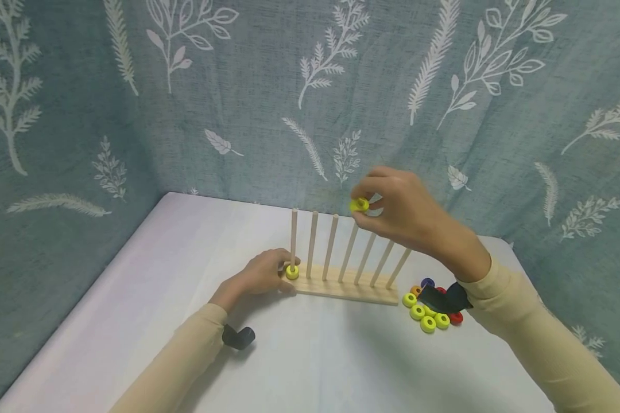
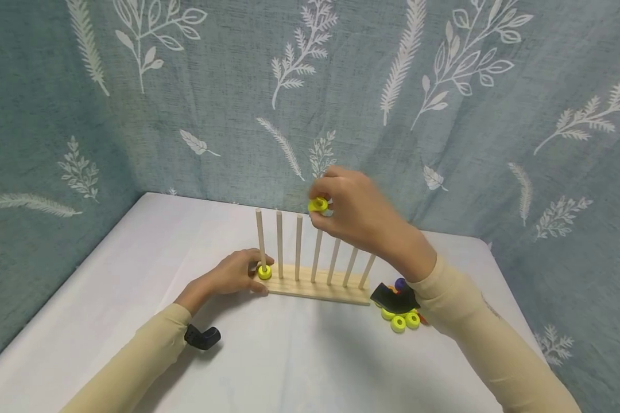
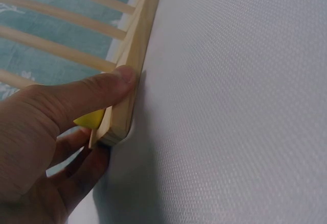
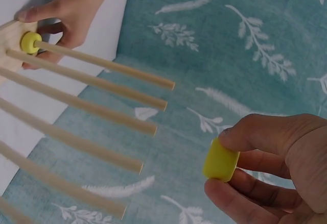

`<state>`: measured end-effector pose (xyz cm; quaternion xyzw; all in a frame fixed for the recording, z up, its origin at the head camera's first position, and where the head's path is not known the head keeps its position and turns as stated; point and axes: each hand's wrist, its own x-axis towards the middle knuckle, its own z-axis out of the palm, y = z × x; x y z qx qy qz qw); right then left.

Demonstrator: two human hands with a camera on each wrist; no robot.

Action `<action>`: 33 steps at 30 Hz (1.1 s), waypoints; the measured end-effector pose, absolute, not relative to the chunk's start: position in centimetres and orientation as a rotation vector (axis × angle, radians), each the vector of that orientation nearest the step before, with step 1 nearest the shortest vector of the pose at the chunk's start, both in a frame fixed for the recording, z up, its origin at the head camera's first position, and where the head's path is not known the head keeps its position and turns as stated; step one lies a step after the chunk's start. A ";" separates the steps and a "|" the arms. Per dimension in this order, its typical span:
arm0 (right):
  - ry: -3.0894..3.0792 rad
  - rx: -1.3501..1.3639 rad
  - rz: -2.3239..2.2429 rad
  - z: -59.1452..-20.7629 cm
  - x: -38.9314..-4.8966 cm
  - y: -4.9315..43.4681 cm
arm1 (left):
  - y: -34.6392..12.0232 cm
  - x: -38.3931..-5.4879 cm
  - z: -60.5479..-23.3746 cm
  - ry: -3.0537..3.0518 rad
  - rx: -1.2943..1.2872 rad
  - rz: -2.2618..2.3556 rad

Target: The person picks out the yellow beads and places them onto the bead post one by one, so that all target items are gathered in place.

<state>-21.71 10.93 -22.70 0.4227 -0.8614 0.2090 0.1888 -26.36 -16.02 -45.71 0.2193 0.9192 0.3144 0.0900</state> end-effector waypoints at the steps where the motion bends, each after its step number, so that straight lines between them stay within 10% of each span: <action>1: -2.420 1.193 0.582 -22.6 -21.8 10.6 | -16.0 -26.4 -45.7 2.732 0.653 0.934; 33: -2.413 1.383 0.560 -24.5 -24.2 3.2 | -16.2 -26.3 -45.6 2.704 0.595 0.983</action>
